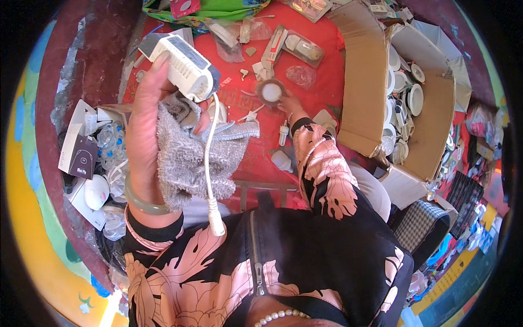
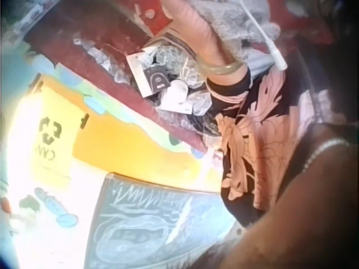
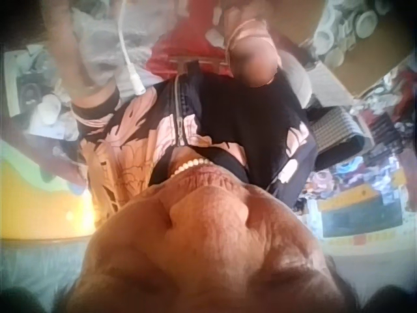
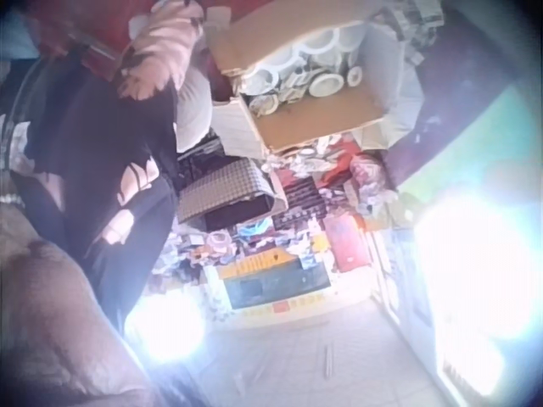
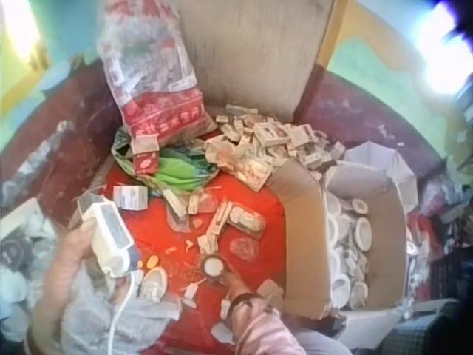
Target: The person wipes various objects, including a white electrical device and a metal container, with a cloth before placing them into a pile or box.
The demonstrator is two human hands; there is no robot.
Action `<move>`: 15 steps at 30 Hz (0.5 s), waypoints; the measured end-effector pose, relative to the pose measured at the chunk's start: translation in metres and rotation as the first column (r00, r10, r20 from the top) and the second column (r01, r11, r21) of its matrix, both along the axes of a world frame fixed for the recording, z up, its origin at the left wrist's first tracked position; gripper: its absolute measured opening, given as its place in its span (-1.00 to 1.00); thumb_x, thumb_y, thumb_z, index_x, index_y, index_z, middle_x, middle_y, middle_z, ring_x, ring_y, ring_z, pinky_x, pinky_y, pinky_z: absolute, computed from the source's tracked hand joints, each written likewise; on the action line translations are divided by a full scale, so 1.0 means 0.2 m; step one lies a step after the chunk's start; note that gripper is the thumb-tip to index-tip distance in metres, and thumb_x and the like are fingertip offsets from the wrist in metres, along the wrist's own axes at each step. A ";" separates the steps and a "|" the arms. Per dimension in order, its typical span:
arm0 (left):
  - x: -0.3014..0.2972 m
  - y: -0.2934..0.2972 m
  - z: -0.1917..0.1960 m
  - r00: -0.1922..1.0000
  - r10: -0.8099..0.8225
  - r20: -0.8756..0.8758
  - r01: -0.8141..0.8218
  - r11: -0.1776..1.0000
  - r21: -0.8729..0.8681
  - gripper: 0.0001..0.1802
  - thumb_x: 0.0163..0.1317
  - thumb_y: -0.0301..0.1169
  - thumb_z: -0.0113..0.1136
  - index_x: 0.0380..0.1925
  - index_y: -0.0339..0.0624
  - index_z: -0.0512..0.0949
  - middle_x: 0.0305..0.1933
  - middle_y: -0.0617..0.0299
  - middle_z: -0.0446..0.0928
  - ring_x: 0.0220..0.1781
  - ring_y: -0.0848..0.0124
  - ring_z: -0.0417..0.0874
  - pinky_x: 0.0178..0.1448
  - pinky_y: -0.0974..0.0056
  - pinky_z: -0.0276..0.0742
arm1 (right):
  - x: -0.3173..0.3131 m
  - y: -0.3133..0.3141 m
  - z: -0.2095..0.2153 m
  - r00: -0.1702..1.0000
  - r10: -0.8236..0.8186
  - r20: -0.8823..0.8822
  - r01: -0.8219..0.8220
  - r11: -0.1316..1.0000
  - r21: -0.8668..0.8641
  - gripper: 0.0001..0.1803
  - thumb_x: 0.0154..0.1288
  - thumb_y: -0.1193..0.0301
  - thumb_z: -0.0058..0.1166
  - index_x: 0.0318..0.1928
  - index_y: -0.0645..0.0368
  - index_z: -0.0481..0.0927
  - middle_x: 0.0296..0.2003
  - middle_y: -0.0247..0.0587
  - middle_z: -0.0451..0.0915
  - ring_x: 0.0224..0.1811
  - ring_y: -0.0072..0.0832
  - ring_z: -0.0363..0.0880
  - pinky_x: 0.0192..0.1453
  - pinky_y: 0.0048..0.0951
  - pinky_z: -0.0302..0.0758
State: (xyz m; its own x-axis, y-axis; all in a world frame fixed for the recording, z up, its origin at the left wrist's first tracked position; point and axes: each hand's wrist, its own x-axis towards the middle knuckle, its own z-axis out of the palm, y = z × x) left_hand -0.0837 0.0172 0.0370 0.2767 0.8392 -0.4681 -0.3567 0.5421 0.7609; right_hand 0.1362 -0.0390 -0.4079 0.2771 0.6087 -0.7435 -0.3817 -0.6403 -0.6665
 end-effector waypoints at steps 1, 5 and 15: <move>0.02 0.00 0.00 0.999 0.036 -0.018 -0.035 0.999 0.029 -0.69 0.21 -0.12 0.07 -0.29 -0.14 0.49 -0.48 0.27 0.52 -0.59 0.49 0.50 -0.55 0.46 0.42 | 0.03 0.03 -0.05 0.993 0.119 0.025 -0.118 0.992 -0.051 -0.57 0.16 0.33 0.06 0.07 0.06 0.38 -0.15 -0.35 0.51 -0.19 -0.47 0.52 -0.23 -0.41 0.50; 0.06 0.05 -0.01 0.998 -0.020 -0.053 0.026 0.992 0.125 -0.70 0.24 -0.14 0.00 -0.32 -0.16 0.47 -0.45 0.26 0.53 -0.58 0.50 0.48 -0.58 0.45 0.37 | 0.45 -0.11 -0.37 -0.094 0.604 0.791 -0.856 0.357 -0.374 -0.59 0.09 0.31 0.13 -0.01 0.08 0.46 -0.07 -0.24 0.51 -0.12 -0.38 0.51 -0.24 -0.33 0.49; 0.03 0.01 -0.01 1.000 0.005 0.021 -0.008 0.992 0.127 -0.63 0.23 -0.14 0.05 -0.17 -0.22 0.46 -0.39 0.22 0.52 -0.47 0.52 0.51 -0.49 0.52 0.48 | 0.34 -0.42 -0.08 0.208 0.934 0.289 -0.763 0.340 -0.549 -0.32 -0.10 0.21 0.27 0.10 0.14 0.41 0.02 -0.02 0.48 0.04 -0.27 0.47 0.01 -0.33 0.45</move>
